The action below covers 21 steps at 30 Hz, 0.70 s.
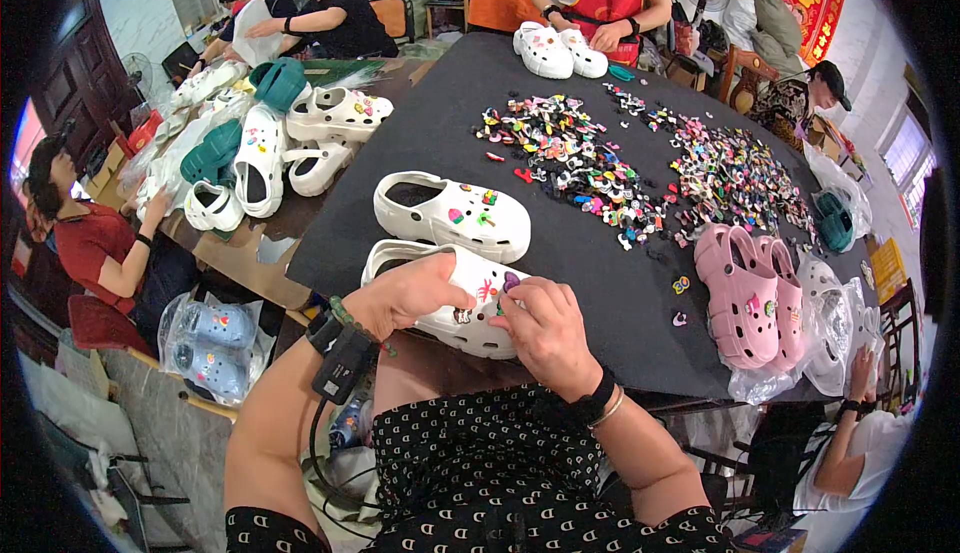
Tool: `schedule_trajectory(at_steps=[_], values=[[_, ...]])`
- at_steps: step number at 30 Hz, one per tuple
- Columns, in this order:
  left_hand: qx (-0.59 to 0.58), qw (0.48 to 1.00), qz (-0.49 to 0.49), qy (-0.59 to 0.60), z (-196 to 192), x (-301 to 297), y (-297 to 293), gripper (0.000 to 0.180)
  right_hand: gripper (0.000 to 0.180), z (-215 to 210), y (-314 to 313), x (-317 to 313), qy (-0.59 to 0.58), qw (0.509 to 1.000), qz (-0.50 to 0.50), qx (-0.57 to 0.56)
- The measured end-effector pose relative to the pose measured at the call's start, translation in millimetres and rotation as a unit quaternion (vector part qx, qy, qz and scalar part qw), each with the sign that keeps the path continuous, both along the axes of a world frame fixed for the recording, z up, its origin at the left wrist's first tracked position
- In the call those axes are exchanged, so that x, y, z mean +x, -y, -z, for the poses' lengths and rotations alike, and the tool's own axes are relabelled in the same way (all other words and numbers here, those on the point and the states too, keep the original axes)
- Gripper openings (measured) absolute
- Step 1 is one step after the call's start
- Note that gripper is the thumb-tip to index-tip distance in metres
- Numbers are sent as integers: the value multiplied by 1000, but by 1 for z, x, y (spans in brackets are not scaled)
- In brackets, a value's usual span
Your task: Decorating clog-style shoes with colorful charms.
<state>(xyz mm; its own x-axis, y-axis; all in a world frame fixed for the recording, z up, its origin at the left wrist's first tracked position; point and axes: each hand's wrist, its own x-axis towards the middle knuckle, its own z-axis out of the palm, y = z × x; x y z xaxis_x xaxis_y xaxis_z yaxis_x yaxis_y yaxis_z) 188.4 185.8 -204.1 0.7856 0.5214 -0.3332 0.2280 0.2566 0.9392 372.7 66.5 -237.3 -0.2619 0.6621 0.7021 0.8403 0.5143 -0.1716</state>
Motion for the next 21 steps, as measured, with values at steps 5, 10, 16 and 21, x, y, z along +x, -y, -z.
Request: schedule_trajectory(at_steps=[5, 10, 16, 21], values=[[0, 1000, 11, 24, 3, 0, -2, 51, 17, 6, -6, 3, -79, 997, -6, -11], [-10, 999, 0, 34, 4, 0, 0, 47, 10, -8, -16, 15, -297, 939, -21, -173], [145, 983, -67, -93, 11, 7, 6, 40, 11, -15, -23, 56, -470, 841, 24, -267], [243, 947, -159, -133, -10, 9, 14, 40, 10, -17, -35, 117, -209, 948, 159, -181]])
